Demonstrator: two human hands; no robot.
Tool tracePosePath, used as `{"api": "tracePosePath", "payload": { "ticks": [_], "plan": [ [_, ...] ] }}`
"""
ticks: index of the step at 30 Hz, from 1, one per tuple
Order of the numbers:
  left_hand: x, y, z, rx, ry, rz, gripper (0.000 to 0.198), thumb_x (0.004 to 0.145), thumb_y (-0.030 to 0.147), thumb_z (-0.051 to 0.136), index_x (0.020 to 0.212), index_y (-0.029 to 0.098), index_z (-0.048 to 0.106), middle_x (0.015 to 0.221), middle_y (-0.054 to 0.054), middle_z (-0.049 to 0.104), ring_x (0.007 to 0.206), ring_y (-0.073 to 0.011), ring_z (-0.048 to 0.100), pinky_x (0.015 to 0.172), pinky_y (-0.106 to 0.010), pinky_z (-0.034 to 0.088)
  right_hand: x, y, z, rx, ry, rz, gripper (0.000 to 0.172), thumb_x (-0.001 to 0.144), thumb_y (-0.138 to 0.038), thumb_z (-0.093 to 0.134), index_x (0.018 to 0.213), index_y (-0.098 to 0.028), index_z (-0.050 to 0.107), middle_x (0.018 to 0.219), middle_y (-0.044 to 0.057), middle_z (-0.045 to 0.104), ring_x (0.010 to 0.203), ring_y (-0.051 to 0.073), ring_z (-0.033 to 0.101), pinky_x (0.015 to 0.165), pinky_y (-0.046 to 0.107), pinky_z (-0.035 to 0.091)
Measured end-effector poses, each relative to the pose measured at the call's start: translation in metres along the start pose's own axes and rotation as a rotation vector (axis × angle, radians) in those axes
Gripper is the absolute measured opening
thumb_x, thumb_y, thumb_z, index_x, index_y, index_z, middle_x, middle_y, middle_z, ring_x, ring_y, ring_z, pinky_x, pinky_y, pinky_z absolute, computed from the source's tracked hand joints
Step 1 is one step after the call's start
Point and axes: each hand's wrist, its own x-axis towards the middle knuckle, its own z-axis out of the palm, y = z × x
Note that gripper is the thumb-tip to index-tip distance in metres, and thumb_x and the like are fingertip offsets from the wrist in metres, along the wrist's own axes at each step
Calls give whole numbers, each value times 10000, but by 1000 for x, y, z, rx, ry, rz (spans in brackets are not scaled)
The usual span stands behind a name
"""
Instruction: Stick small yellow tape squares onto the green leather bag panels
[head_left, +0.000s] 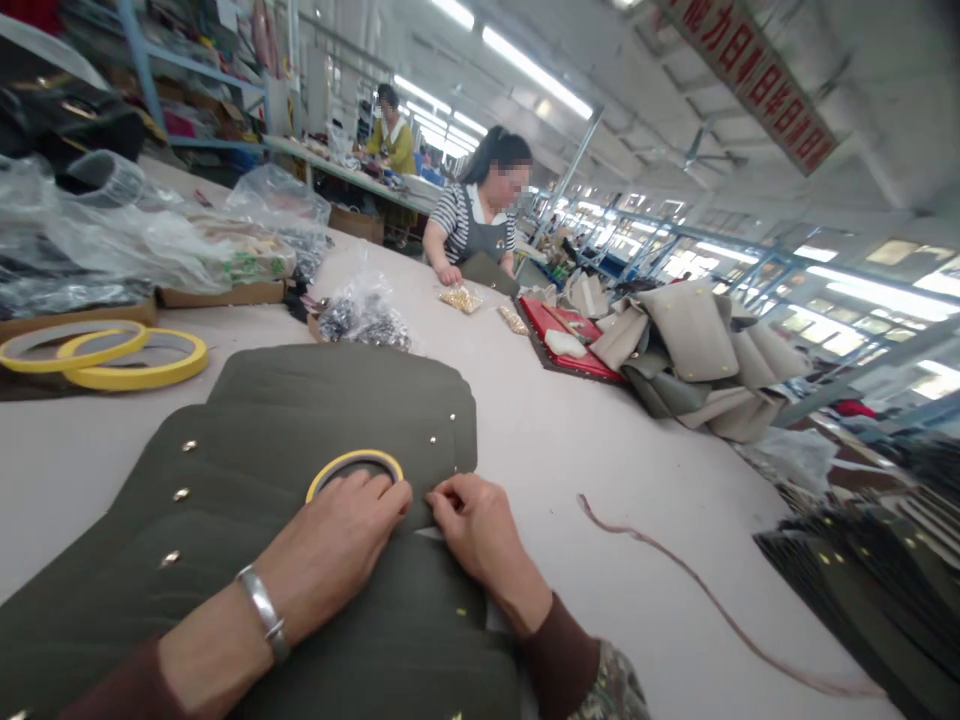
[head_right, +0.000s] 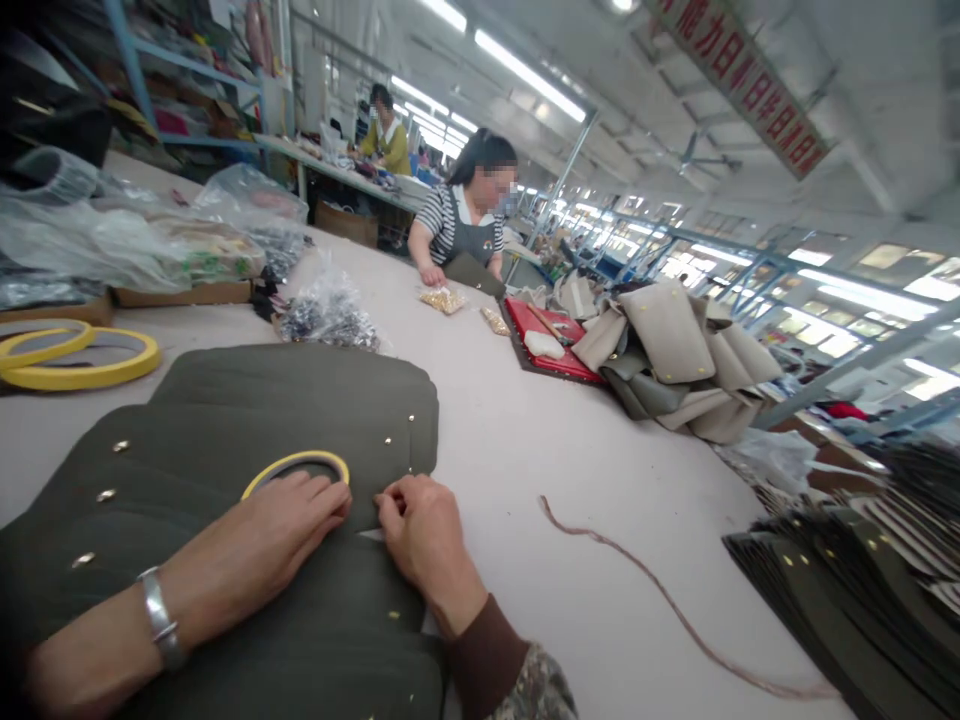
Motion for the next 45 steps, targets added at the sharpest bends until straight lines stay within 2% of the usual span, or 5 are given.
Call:
{"api": "tracePosePath", "payload": {
  "ticks": [9, 14, 20, 32, 45],
  "plan": [
    [-6, -22, 6, -181, 223, 68, 280, 941, 247, 376, 943, 278, 654, 937, -8, 752, 798, -166, 719, 689, -222, 568, -6, -4, -9, 120, -184, 106, 85, 698, -166, 685, 681, -212, 755, 552, -12, 680, 506, 139, 608, 448, 198, 365],
    [-8, -17, 1, -180, 318, 143, 338, 969, 327, 408, 1261, 269, 569, 1135, -21, 740, 940, -161, 726, 835, -225, 578, -5, -3, -11, 469, 3, -50, 145, 811, -195, 623, 881, -177, 748, 754, 20, 726, 638, 135, 643, 616, 230, 503],
    [-11, -11, 3, -174, 274, 96, 371, 974, 331, 409, 1320, 219, 482, 1126, -47, 741, 892, -171, 736, 765, -239, 591, -4, -11, -11, 471, 85, -377, 170, 841, -155, 614, 985, -177, 702, 870, 61, 711, 753, 147, 645, 719, 269, 532],
    [-8, -3, 0, -168, 174, 60, 188, 982, 268, 402, 1074, 205, 552, 983, -36, 728, 802, -170, 699, 672, -259, 518, -8, -10, -3, 201, 239, -515, 165, 841, -121, 509, 787, -164, 659, 679, 30, 648, 605, 129, 586, 597, 234, 471],
    [-6, 10, 0, 17, 387, 179, 238, 985, 212, 361, 897, 191, 581, 816, -23, 656, 692, -163, 620, 604, -277, 433, 6, -11, -3, 870, -22, 459, 99, 684, -239, 667, 676, -145, 636, 468, -51, 572, 381, 80, 525, 394, 174, 435]
  ]
}}
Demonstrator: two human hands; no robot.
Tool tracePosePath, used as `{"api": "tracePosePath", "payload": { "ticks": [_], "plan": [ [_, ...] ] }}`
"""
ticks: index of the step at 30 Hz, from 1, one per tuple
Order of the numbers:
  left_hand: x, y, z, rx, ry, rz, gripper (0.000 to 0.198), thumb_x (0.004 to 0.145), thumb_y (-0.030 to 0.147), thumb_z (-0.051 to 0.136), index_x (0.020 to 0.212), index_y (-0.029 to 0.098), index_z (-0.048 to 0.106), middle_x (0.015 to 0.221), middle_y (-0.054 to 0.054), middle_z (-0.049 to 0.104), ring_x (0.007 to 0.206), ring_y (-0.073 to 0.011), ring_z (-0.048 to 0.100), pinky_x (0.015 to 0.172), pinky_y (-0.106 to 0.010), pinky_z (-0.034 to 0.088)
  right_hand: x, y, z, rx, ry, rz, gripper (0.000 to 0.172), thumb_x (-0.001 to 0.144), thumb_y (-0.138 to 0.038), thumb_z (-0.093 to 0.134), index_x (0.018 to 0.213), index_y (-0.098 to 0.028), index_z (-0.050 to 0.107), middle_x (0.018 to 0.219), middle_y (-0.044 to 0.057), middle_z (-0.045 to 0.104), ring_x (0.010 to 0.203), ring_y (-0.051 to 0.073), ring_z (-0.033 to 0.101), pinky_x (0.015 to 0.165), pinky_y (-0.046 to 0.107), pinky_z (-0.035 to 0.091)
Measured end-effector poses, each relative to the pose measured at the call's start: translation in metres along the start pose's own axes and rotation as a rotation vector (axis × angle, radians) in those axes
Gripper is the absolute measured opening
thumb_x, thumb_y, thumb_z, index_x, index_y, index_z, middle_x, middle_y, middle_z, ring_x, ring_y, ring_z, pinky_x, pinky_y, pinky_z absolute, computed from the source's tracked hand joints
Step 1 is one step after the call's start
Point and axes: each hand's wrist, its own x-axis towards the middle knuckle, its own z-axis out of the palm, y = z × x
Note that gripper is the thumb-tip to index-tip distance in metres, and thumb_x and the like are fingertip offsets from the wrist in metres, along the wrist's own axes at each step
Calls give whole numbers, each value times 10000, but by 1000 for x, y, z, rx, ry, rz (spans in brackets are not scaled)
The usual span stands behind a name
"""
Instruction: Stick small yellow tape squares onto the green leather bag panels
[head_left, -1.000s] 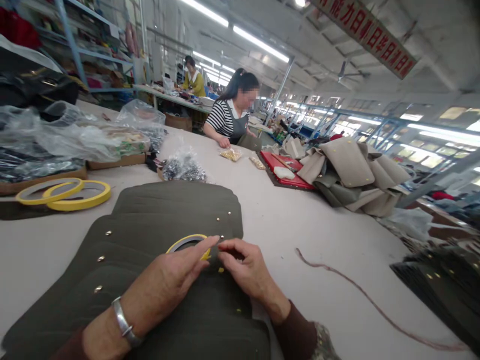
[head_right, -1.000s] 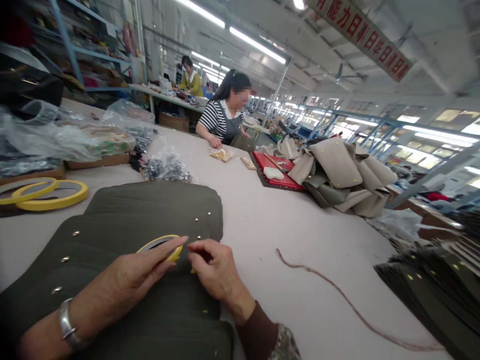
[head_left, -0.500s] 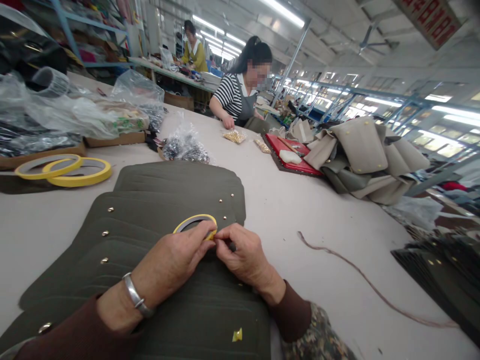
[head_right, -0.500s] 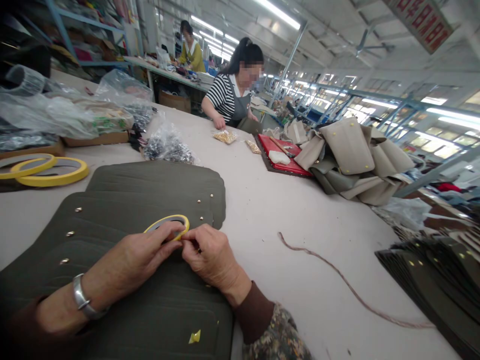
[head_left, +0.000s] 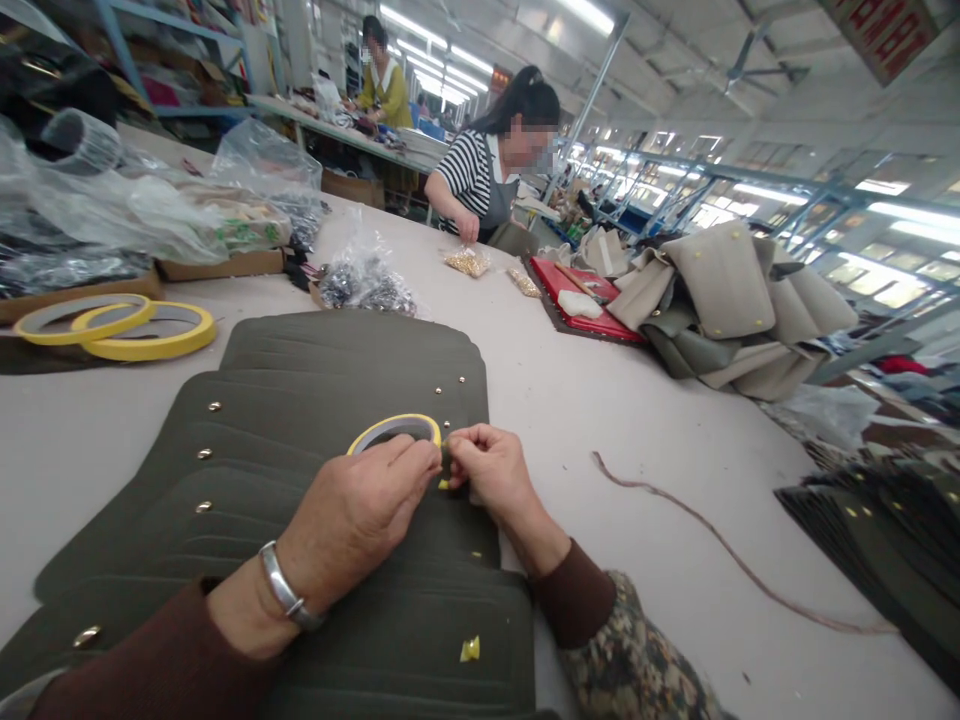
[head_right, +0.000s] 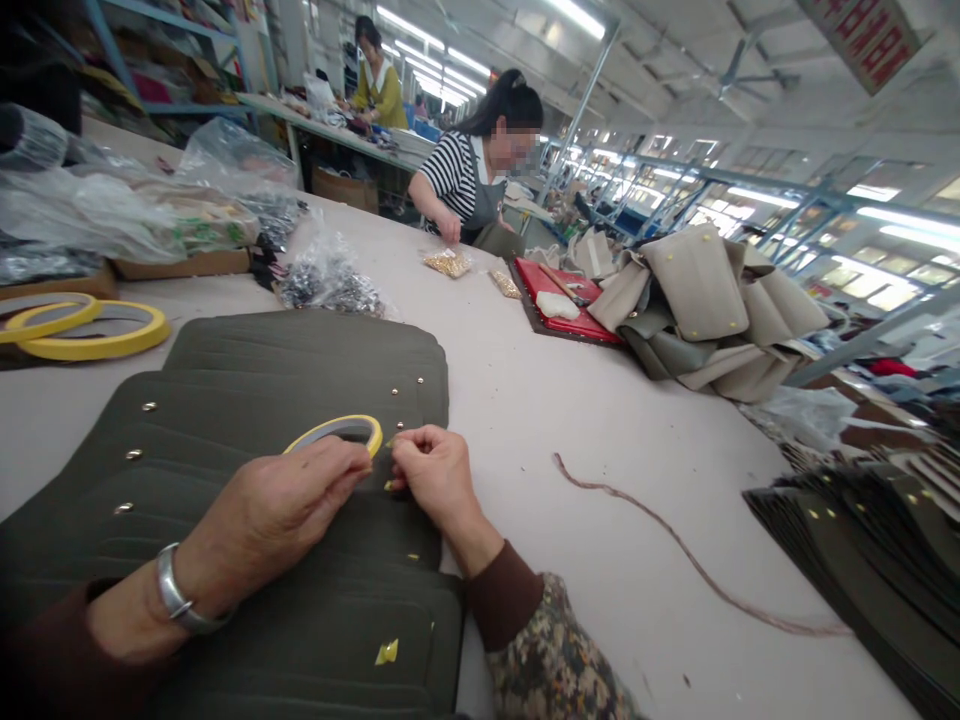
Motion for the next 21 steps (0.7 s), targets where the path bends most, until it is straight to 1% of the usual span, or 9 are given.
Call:
{"api": "tracePosePath", "payload": {
  "ticks": [2, 4, 6, 8, 10, 13, 15, 19, 21],
  "plan": [
    [1, 0, 0, 53, -42, -24, 221, 986, 223, 377, 911, 192, 582, 832, -27, 658, 710, -176, 620, 605, -288, 432, 8, 0, -8, 35, 10, 67, 125, 671, -246, 700, 687, -133, 650, 473, -42, 590, 374, 75, 527, 394, 174, 448],
    [2, -4, 1, 138, -151, -90, 177, 971, 215, 416, 923, 197, 586, 838, -35, 652, 767, -212, 623, 615, -304, 435, 13, 1, -15, 43, -31, 88, 162, 666, -264, 733, 720, -123, 676, 501, -24, 623, 397, 78, 552, 418, 178, 471],
    [2, -8, 0, 206, -287, -156, 148, 950, 183, 446, 923, 203, 590, 845, -43, 640, 832, -247, 615, 633, -321, 441, 16, 3, -20, 41, -61, 93, 185, 664, -275, 752, 740, -119, 689, 526, -11, 645, 419, 80, 573, 443, 181, 488],
    [2, -11, -2, 225, -396, -191, 158, 929, 133, 449, 915, 204, 589, 870, -49, 634, 868, -259, 603, 652, -331, 445, 17, 5, -22, 33, -72, 99, 194, 670, -285, 754, 752, -119, 693, 540, -8, 654, 430, 80, 584, 448, 179, 491],
    [2, -11, -5, 201, -461, -196, 175, 917, 103, 443, 915, 206, 585, 895, -49, 636, 866, -250, 596, 665, -334, 446, 17, 8, -22, 18, -78, 83, 197, 684, -293, 746, 764, -120, 695, 549, -9, 655, 435, 77, 587, 447, 175, 490],
    [1, -10, -8, 133, -526, -173, 156, 938, 160, 438, 911, 216, 581, 890, -42, 643, 834, -242, 592, 669, -344, 446, 17, 11, -20, -31, -93, 35, 195, 705, -303, 738, 771, -124, 699, 547, -17, 643, 426, 67, 565, 427, 163, 472],
    [2, -11, -9, 84, -544, -157, 162, 960, 217, 425, 911, 219, 580, 900, -43, 649, 845, -244, 591, 688, -355, 454, 17, 11, -18, -62, -98, 5, 180, 722, -297, 727, 771, -125, 702, 544, -23, 632, 418, 58, 544, 414, 153, 455],
    [4, -13, -7, 21, -499, -184, 198, 980, 241, 389, 956, 206, 583, 957, -60, 652, 924, -244, 589, 778, -374, 470, 13, 9, -15, -121, -95, 12, 122, 766, -250, 690, 767, -129, 694, 552, -22, 634, 434, 60, 560, 433, 150, 464],
    [5, -14, -6, 9, -496, -195, 188, 973, 226, 398, 957, 203, 583, 955, -60, 652, 928, -245, 587, 783, -377, 472, 10, 7, -14, -193, -119, 31, 80, 773, -209, 681, 755, -132, 690, 555, -22, 637, 442, 61, 573, 439, 145, 463]
  ]
}}
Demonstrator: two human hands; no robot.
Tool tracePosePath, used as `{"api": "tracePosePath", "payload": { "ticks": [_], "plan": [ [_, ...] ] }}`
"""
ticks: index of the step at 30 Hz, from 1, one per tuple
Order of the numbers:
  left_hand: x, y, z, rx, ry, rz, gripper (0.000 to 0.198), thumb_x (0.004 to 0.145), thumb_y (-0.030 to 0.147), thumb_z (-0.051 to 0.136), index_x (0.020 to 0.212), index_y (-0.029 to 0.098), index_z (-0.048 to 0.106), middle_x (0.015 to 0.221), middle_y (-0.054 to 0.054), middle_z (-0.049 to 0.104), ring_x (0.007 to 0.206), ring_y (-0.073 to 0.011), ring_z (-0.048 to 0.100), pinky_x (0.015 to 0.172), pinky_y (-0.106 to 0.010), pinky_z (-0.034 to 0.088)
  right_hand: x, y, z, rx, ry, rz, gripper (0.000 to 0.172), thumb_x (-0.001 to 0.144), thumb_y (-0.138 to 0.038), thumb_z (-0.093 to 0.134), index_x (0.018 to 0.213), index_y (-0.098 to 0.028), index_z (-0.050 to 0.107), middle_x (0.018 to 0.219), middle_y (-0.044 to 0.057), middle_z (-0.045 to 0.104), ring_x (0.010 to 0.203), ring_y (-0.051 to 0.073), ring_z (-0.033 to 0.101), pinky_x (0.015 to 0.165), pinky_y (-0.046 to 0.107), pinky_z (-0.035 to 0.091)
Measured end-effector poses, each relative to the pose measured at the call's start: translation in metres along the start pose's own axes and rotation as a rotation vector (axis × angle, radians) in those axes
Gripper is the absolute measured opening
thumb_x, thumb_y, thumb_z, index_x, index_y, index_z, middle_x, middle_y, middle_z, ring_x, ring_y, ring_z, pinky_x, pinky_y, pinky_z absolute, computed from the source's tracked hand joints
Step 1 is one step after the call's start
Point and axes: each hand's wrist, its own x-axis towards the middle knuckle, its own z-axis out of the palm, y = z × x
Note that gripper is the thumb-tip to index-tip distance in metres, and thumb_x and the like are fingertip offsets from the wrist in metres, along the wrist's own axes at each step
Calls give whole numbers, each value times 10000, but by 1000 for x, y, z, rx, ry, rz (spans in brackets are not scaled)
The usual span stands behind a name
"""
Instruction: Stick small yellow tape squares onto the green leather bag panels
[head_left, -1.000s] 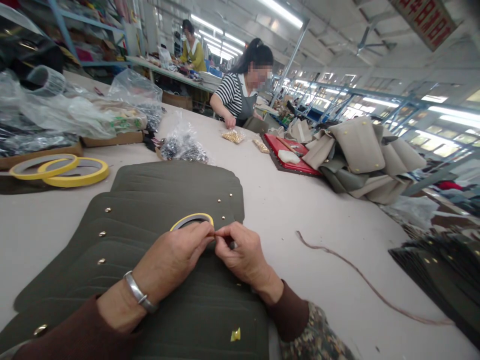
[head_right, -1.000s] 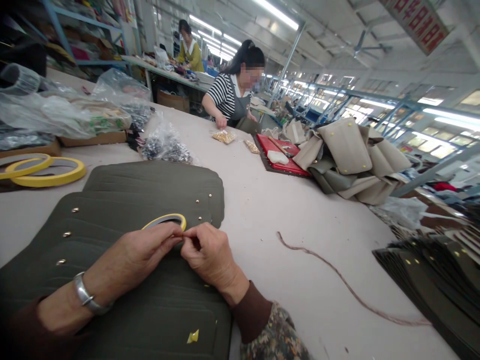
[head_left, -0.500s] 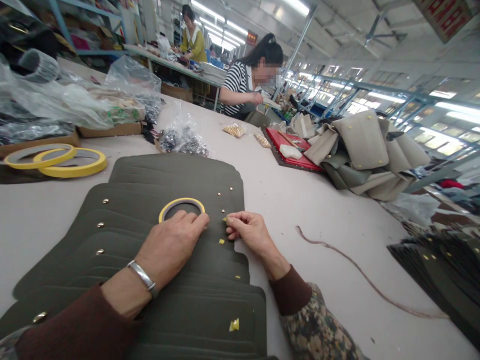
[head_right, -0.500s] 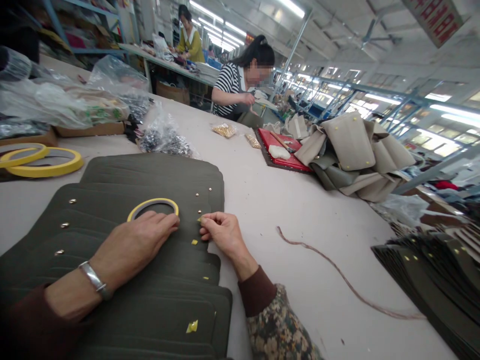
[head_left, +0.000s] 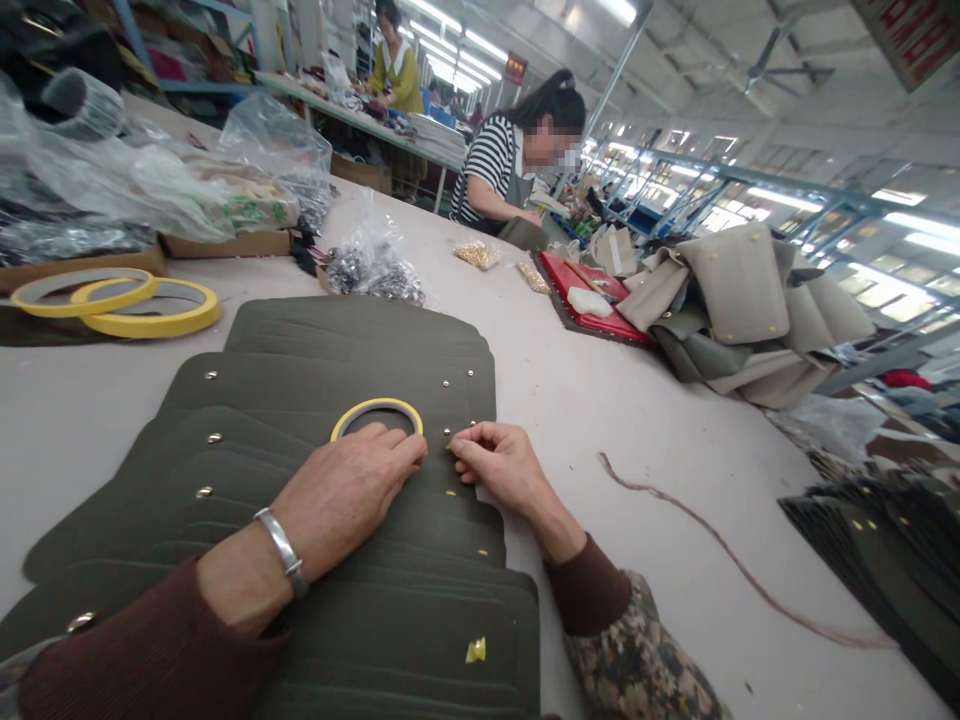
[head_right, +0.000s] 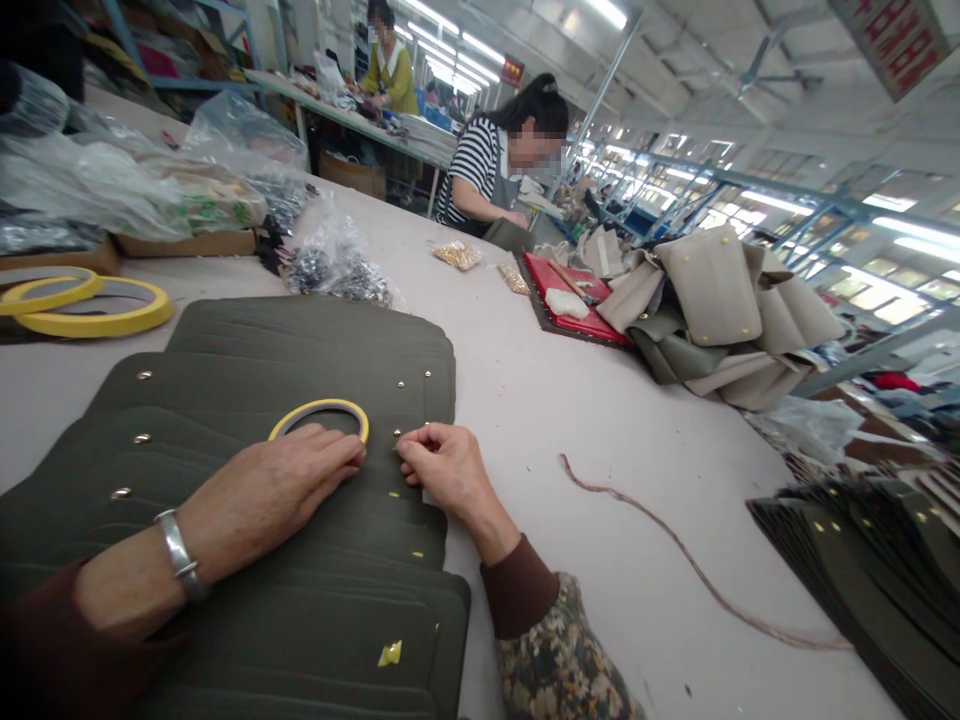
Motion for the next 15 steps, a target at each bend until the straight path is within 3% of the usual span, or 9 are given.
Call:
{"api": "tracePosePath", "payload": {
  "ticks": [8, 13, 15],
  "plan": [
    [-5, 5, -2, 13, -62, 37, 191, 970, 219, 388, 920, 207, 571, 922, -58, 648, 871, -246, 585, 755, -388, 462, -3, -2, -2, -28, -47, 122, 78, 821, -185, 630, 767, -143, 668, 557, -23, 651, 443, 73, 598, 471, 165, 488],
    [-3, 2, -1, -86, -4, 66, 209, 979, 249, 361, 908, 206, 552, 917, -56, 636, 881, -239, 583, 765, -377, 447, -12, -5, 0, -322, -14, -242, 93, 804, -165, 615, 802, -164, 707, 662, 4, 702, 592, 112, 645, 571, 202, 489],
    [-4, -2, -1, -172, 28, 70, 212, 985, 278, 353, 925, 215, 546, 919, -41, 637, 884, -222, 591, 773, -358, 443, -17, -8, -2, -475, -32, -315, 119, 788, -132, 602, 776, -168, 715, 683, 4, 714, 611, 111, 637, 588, 205, 469]
  ]
}}
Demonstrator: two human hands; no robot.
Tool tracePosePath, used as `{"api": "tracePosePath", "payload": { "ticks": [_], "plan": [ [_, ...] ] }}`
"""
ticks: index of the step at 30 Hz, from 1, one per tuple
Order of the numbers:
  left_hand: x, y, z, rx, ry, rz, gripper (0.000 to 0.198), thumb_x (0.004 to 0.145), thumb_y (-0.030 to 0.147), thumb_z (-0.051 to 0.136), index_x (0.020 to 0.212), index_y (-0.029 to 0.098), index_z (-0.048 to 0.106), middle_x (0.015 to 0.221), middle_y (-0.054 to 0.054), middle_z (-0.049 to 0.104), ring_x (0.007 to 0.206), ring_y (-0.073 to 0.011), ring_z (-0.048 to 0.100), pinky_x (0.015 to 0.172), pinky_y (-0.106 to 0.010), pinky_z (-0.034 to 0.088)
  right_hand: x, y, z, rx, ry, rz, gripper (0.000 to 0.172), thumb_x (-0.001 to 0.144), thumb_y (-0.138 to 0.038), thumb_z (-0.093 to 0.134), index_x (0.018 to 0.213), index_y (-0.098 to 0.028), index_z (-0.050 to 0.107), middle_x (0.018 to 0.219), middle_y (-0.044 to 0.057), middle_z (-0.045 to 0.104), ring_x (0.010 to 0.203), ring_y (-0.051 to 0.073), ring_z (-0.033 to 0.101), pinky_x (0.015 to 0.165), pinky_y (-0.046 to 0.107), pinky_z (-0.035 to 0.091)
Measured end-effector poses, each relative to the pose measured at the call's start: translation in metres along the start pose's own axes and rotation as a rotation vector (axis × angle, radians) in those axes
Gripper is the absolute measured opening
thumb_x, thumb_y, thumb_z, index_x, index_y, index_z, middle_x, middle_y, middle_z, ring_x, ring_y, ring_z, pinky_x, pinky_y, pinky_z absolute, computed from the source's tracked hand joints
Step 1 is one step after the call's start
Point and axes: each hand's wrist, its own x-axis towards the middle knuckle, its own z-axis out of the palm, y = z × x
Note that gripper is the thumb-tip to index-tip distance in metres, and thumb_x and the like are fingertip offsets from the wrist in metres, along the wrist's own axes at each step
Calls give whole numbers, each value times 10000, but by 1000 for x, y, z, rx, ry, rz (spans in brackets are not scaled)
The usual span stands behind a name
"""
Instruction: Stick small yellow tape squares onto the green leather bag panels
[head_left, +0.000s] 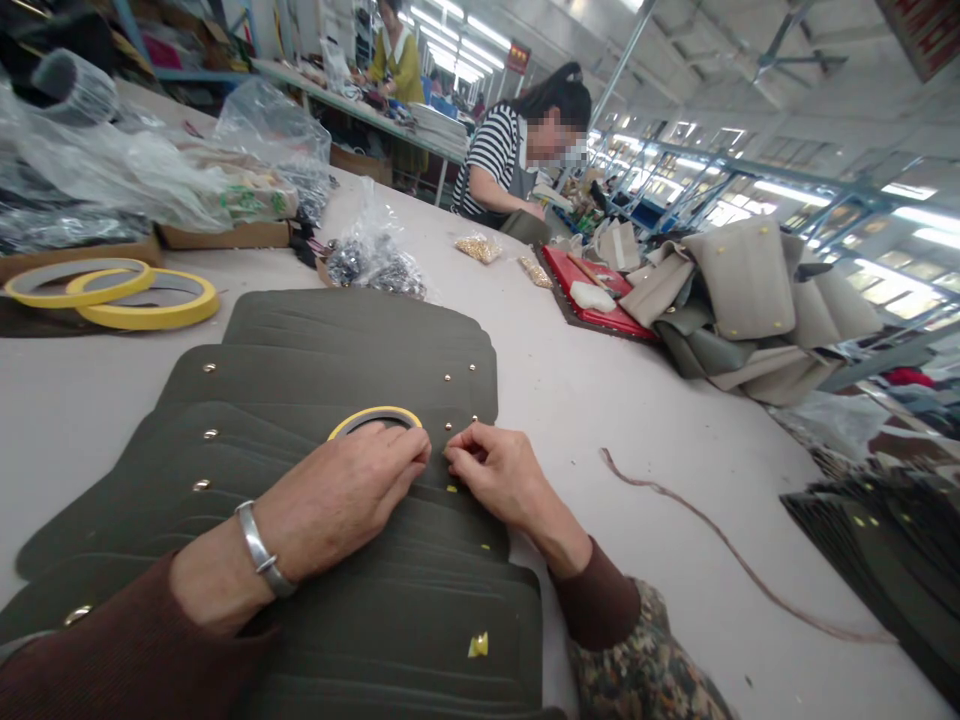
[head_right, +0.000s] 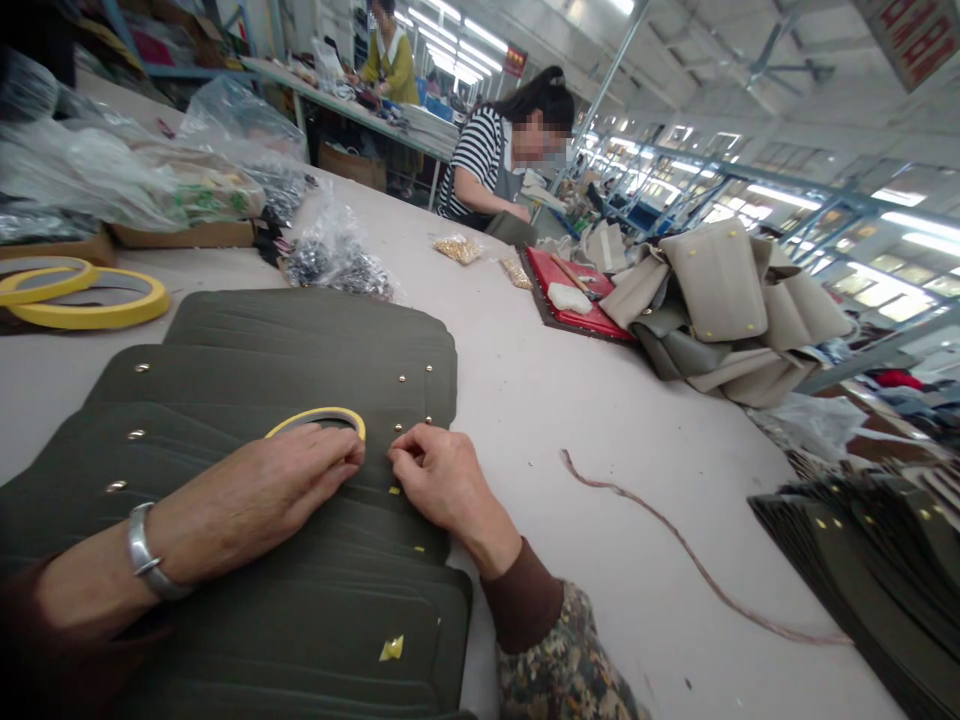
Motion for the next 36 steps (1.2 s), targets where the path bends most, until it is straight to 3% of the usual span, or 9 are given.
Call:
{"api": "tracePosePath", "payload": {
  "ticks": [2, 4, 8, 13, 23, 34, 36],
  "plan": [
    [-1, -4, 0, -49, 24, 8, 217, 987, 291, 348, 939, 222, 547, 919, -29, 640, 874, -207, 600, 774, -343, 442, -2, -1, -5, -42, -116, 38, 126, 766, -113, 601, 744, -165, 713, 652, 0, 707, 584, 107, 622, 554, 198, 446],
    [-2, -7, 2, -51, 45, 15, 220, 985, 286, 348, 946, 220, 554, 929, -29, 643, 878, -201, 603, 782, -336, 444, -2, 1, -8, 66, -230, 145, 112, 761, -120, 605, 735, -160, 705, 607, -3, 689, 553, 105, 618, 517, 186, 443],
    [1, -11, 5, -1, 58, 3, 216, 975, 289, 372, 939, 216, 572, 947, -38, 645, 901, -209, 598, 787, -338, 448, 5, 9, -8, 371, -125, 307, 67, 807, -178, 617, 783, -150, 673, 574, -12, 660, 502, 84, 611, 499, 170, 495],
    [1, -9, 7, -3, 5, -18, 235, 984, 307, 349, 935, 234, 567, 928, -27, 653, 874, -199, 611, 754, -326, 447, 12, 12, -3, 410, -121, 367, 65, 814, -185, 624, 781, -145, 663, 511, -37, 616, 369, 40, 499, 360, 115, 400],
    [1, -9, 6, -27, -9, -54, 228, 985, 309, 350, 934, 233, 558, 925, -19, 656, 880, -206, 629, 752, -334, 443, 4, 9, -6, 252, -121, 329, 74, 783, -183, 617, 777, -148, 683, 505, -38, 591, 379, 67, 506, 358, 152, 402],
    [0, -9, 7, -50, 18, -49, 206, 974, 299, 370, 916, 236, 557, 924, -19, 658, 881, -207, 624, 754, -331, 442, 3, 8, 1, -137, -50, 26, 164, 763, -100, 562, 696, -185, 685, 595, -11, 655, 519, 110, 575, 520, 213, 403],
    [0, -9, 7, -55, 22, -49, 204, 970, 297, 375, 918, 236, 563, 924, -21, 660, 877, -204, 624, 752, -326, 446, 3, 8, 0, -164, -44, 18, 132, 787, -120, 585, 777, -191, 695, 605, -13, 658, 536, 120, 582, 541, 225, 408]
  ]
}}
